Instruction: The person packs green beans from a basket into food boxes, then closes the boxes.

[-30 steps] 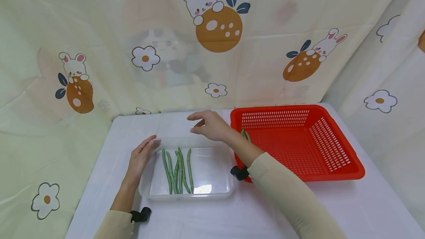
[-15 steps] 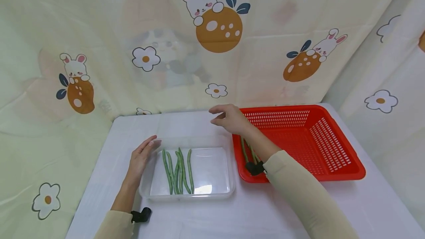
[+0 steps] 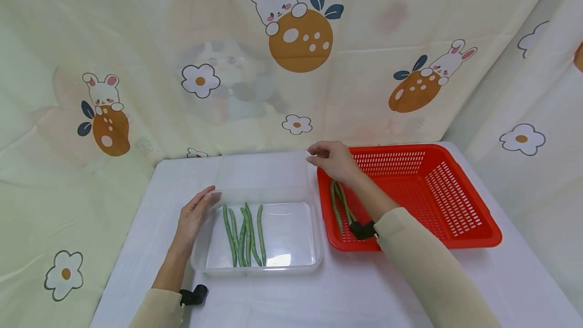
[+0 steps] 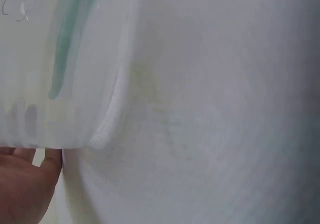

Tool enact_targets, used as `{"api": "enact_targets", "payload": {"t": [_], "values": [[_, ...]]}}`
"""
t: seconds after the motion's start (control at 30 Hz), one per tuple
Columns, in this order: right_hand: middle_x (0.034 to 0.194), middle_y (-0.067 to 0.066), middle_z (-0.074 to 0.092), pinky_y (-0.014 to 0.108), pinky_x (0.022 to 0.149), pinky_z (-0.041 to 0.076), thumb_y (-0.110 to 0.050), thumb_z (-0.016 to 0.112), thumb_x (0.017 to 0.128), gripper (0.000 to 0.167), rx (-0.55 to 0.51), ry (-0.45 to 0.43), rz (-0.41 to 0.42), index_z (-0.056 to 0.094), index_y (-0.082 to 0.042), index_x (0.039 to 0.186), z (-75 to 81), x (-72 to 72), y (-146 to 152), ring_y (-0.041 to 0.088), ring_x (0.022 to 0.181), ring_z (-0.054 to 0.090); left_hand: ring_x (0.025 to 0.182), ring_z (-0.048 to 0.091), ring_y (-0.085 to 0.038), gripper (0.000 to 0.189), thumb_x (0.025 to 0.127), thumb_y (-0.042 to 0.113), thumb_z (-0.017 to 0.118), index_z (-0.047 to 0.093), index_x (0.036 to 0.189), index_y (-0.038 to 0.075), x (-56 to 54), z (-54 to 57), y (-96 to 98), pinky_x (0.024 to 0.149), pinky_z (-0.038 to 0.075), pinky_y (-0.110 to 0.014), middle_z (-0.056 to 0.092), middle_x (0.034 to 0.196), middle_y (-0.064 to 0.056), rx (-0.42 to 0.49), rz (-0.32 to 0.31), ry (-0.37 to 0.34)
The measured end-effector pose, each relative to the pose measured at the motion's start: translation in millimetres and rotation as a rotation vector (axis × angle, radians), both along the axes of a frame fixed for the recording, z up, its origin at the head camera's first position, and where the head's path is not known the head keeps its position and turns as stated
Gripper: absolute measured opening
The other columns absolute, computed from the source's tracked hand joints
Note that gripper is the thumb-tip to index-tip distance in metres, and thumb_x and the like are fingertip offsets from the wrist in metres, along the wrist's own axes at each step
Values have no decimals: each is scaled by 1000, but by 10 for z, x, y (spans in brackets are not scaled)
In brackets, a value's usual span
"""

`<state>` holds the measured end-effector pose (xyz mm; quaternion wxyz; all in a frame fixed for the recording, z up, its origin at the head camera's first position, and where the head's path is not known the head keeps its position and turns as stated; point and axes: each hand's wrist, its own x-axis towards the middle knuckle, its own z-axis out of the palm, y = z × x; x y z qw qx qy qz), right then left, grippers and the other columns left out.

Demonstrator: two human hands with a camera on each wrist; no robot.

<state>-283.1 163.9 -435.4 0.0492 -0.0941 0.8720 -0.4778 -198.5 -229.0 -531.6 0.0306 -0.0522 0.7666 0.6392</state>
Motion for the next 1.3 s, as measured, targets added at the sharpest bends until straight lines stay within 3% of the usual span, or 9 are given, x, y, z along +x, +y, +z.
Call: {"api": "enact_targets", "payload": {"t": [0.23,0.4,0.57,0.67,0.73,0.97,1.17,1.3], "values": [[105,10,71,30,79,56,-23,70,101,18,-12,-37,-48,74,-9,111,-19,11,122,27,95,62,153,41,-20,52,110,47,48,51,155,21,7,10,12,129,22,-52,57,153,-9,-5,0,7],[104,11,68,31,77,53,-28,69,102,21,44,-90,-57,72,-9,110,-56,19,211,27,95,59,153,40,-20,53,110,47,48,50,155,21,15,12,17,130,21,-52,57,154,-9,-8,2,2],[116,13,67,42,91,56,-46,62,103,43,148,-208,-13,68,-9,124,-100,31,307,31,107,60,152,42,-20,53,110,47,47,49,155,21,18,12,13,130,20,-52,57,154,-8,-9,1,3],[130,17,63,53,105,52,-59,55,102,66,204,-279,15,60,-6,141,-121,47,366,35,122,57,152,43,-20,53,110,48,47,49,156,21,16,12,15,130,20,-52,57,154,-8,-13,0,1],[134,20,61,54,109,49,-66,50,101,74,235,-323,29,56,-5,144,-145,54,405,36,128,54,152,42,-20,53,110,48,47,49,156,21,15,13,17,130,20,-52,57,154,-7,-16,0,-1],[140,20,56,59,115,43,-74,40,100,91,314,-431,34,41,-3,157,-251,61,499,38,134,49,153,41,-21,53,110,48,47,50,155,21,21,13,17,130,20,-53,57,153,-9,-22,-1,10],[126,19,62,51,107,50,-73,41,100,81,357,-455,58,59,-3,138,-320,49,534,35,125,55,155,36,-20,53,110,48,47,50,155,20,18,18,21,130,20,-53,56,155,-8,-17,-2,14],[118,18,63,49,103,51,-70,40,102,75,358,-448,75,63,-3,128,-333,50,534,34,119,58,156,34,-19,52,110,47,48,51,154,20,15,13,20,130,19,-53,55,156,-7,-16,-2,15]]}}
